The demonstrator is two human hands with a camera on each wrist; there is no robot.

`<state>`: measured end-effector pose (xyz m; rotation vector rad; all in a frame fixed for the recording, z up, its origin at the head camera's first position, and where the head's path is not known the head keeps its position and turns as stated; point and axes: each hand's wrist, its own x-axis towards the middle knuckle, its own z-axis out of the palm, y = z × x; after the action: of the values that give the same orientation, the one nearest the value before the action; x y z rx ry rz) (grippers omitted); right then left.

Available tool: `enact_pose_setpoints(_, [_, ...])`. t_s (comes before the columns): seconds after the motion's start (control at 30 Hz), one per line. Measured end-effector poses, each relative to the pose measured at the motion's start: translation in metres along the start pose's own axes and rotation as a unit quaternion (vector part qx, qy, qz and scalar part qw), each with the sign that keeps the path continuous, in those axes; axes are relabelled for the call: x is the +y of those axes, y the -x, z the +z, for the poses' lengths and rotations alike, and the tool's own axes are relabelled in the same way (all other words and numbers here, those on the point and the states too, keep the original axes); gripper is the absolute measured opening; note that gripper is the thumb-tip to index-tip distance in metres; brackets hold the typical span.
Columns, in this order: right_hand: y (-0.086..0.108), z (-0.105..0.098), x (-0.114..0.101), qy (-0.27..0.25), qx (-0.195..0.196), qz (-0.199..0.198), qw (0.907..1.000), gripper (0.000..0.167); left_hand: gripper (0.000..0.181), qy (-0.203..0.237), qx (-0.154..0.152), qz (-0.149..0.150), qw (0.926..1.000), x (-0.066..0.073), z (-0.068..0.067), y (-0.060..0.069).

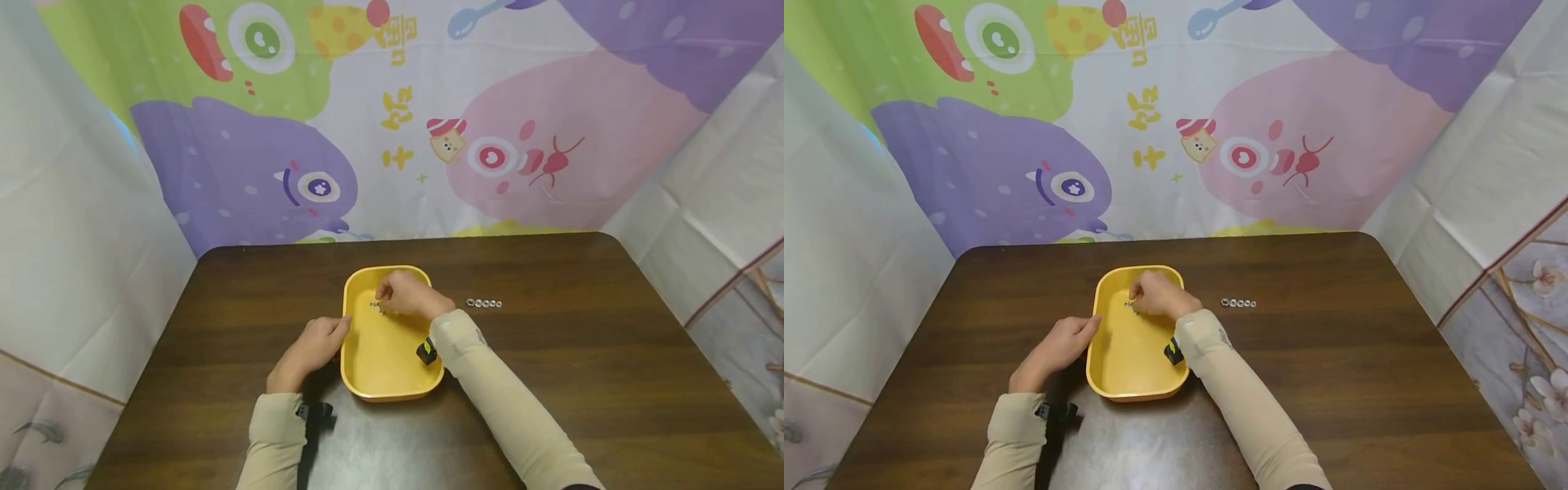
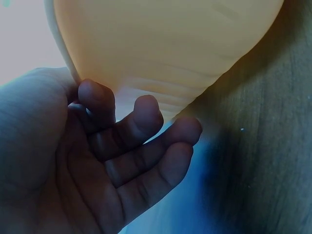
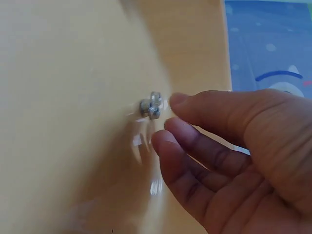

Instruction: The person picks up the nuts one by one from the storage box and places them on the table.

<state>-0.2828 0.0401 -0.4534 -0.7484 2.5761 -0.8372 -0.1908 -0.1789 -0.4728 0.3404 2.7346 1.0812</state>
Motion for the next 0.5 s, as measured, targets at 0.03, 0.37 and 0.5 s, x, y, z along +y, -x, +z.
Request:
enact_pose_setpoints(0.03, [-0.0001,0.0002,0.0001,0.002,-0.005,0.002,1.0,0.013,0.048,-0.001,0.001,0.001,1.0,0.0001,0.0,0.0])
enact_pose_setpoints(0.37, [-0.003,0.0026,0.0009,0.015,-0.017,0.009,0.9997,0.012,0.05,-0.007,0.007,0.007,0.9999,-0.0014,-0.0005,-0.0005])
enact_pose_setpoints(0.5, [-0.0045,0.0058,0.0025,0.016,-0.02,0.009,0.9996,0.012,0.049,-0.002,0.002,-0.002,1.0,-0.0013,0.0001,-0.0005])
